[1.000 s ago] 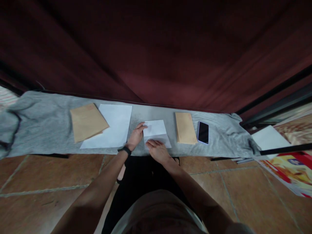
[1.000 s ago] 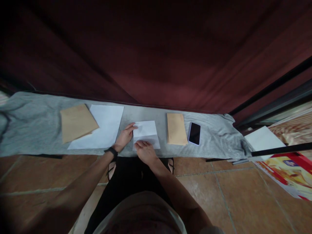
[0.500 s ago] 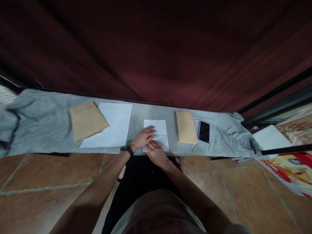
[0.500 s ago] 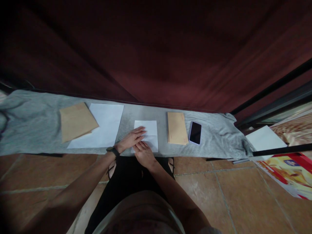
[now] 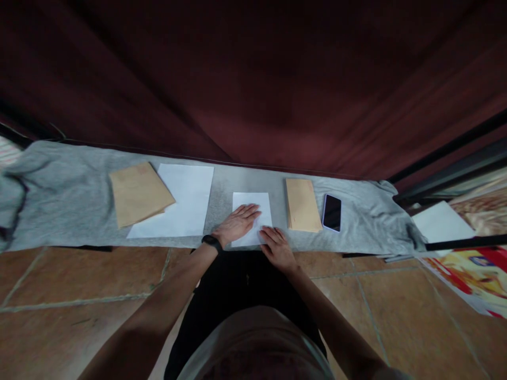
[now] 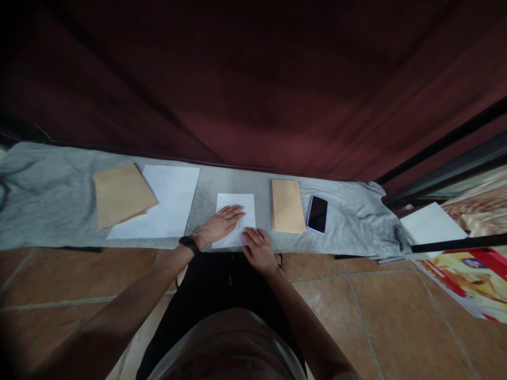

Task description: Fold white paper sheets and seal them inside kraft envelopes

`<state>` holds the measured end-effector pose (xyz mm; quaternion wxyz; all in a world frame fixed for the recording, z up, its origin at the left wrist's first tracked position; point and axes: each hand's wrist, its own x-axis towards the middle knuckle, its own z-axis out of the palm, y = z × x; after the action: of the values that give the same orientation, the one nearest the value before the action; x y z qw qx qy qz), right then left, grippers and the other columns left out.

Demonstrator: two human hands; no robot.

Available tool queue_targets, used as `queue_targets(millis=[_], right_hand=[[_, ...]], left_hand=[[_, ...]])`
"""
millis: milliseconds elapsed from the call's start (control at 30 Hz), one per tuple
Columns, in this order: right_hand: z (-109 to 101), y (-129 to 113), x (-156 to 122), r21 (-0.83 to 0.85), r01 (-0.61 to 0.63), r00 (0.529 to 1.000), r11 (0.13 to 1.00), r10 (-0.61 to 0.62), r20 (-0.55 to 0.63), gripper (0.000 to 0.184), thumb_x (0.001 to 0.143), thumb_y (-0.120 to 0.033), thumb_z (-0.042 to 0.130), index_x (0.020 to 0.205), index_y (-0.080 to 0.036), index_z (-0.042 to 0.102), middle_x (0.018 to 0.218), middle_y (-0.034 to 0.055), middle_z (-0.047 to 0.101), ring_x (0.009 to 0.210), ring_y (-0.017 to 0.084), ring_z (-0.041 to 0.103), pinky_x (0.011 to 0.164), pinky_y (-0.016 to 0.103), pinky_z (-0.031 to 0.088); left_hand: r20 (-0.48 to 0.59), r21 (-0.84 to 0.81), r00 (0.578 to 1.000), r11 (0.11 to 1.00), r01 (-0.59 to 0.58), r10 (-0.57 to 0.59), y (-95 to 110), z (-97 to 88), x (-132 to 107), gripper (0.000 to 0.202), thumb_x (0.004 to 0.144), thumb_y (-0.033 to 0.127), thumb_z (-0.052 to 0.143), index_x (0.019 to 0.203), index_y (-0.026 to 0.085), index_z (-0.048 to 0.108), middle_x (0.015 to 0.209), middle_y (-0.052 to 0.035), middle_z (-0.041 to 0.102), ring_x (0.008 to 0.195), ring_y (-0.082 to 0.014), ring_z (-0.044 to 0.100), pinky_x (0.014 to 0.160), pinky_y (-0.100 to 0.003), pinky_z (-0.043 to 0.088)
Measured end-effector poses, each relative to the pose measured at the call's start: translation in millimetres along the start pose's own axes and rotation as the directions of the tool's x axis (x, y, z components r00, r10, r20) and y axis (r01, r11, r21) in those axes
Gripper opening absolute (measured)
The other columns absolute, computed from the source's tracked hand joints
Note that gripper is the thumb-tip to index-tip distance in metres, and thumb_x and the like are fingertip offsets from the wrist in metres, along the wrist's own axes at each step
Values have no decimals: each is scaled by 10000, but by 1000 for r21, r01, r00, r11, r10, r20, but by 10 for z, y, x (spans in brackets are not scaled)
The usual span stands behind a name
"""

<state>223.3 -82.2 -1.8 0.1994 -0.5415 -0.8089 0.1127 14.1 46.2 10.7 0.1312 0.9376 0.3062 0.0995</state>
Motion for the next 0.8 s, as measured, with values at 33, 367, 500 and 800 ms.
queue_targets(millis=[33,367,500,800], right_hand=[[5,4,5,5,-1,1000,1000,1,-1,411,1002,-279,532,1403,-208,584,1486,107,562,1393,228,501,1215,472,343],[44,14,9,10,-6,1000,1000,6,-11,407,987,-234,536,1389,-209,589,1490,105,556,1390,227,501,1214,481,350],[42,17,-2,14,18,1000,1000,-18,-20,416,1001,-253,516,1410,-198,568,1496,117,547,1403,236,486,1213,488,347],[44,10,-2,29,35,998,999,-34,-53,451,990,-230,535,1441,-221,536,1497,97,549,1404,238,485,1219,498,337]], left_hand=[[-6,-5,1000,1000,-9,9,23,8,32,501,990,213,402,1482,217,492,1615,-66,403,1518,-177,307,1268,-398,190],[7,2,1000,1000,-17,17,60,90,296,491,1054,326,316,1518,234,448,1631,-46,372,1541,-201,252,1271,-432,136],[12,12,1000,1000,-7,6,-3,81,380,504,1062,366,294,1525,230,439,1634,-40,367,1541,-209,252,1272,-434,132],[11,87,999,996,34,-35,-180,141,588,526,1065,394,269,1550,236,398,1639,-36,357,1543,-220,245,1271,-456,131]])
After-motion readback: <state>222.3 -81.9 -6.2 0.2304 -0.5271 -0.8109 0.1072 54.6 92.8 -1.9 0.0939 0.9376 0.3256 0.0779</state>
